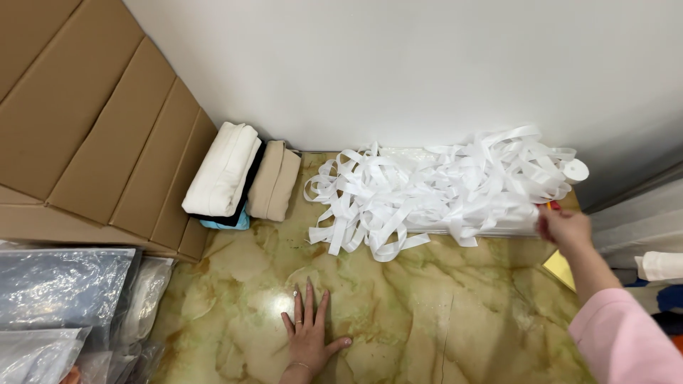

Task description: The person places folded clothes into clear plastic bags on a marble-patterned table. They handle several items, including an orange garment, a grey garment, and a beige garment, placing each into a bag and smoothing the plastic. The person also handles a pile of white ribbons and a stack of empty bags.

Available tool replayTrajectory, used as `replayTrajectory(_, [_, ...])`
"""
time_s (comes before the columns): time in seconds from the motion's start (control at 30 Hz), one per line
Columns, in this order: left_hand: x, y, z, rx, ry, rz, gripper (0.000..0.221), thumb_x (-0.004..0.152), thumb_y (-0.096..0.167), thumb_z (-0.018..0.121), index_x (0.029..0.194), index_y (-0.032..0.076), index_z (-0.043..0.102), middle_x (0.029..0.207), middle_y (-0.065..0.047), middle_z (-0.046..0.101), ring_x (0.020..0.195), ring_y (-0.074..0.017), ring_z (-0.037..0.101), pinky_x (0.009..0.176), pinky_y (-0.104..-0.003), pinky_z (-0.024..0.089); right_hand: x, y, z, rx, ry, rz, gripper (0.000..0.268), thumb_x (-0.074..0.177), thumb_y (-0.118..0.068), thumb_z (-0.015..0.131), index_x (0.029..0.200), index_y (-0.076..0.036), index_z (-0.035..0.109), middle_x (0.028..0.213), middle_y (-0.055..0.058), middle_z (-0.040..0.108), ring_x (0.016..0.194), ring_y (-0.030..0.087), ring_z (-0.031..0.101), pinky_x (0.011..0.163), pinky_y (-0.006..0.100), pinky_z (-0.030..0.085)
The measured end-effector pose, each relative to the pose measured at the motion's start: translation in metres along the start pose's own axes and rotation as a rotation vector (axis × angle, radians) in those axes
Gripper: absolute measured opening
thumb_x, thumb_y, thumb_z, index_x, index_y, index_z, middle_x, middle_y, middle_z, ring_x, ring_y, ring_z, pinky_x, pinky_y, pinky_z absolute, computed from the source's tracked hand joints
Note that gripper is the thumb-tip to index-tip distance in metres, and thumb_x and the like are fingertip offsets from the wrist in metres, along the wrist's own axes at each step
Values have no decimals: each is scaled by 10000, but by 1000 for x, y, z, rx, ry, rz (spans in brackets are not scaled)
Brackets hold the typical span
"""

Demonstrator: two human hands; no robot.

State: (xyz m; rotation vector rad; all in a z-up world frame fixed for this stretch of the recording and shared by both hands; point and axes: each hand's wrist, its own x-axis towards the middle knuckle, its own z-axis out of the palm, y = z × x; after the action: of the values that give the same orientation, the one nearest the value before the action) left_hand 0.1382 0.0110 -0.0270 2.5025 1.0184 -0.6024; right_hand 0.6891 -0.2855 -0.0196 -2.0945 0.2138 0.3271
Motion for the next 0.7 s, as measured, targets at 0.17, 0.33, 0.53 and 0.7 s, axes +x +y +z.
replayTrajectory(0.17, [-2,4,-3,-12,8,4,1230,856,820,756,1699,360,-12,1757,-23,-266,1621,-367,-206,1246,-708,-10,19,-98,-21,74,144,-144,372,1019,-342,813,807,-76,662,711,103,683,596,159,651,498,360,492])
replayTrajectory(0.33, [-14,15,-24,-96,-60,-12,1204,899,685,787,1705,339,-37,1730,-8,-352,1611,-362,-267,1256,-699,-61,27,-199,-76,346,55,-580,379,1271,-291,711,930,-165,604,840,41,703,608,132,643,575,262,613])
replayTrajectory(0.53, [12,26,-27,-237,-57,-34,995,937,621,720,1675,307,131,1757,-81,-265,1621,-431,-138,1288,-647,74,-66,-259,-128,308,-58,-582,396,1293,-396,694,953,-267,539,997,-77,620,983,48,705,749,340,708])
replayTrajectory(0.7, [12,79,-52,-526,79,158,950,937,671,641,1655,207,226,1743,-191,13,1615,-410,12,1306,-518,116,-198,-267,-151,476,-241,-565,313,1235,-245,609,940,-169,536,1090,92,654,1000,209,748,864,442,738])
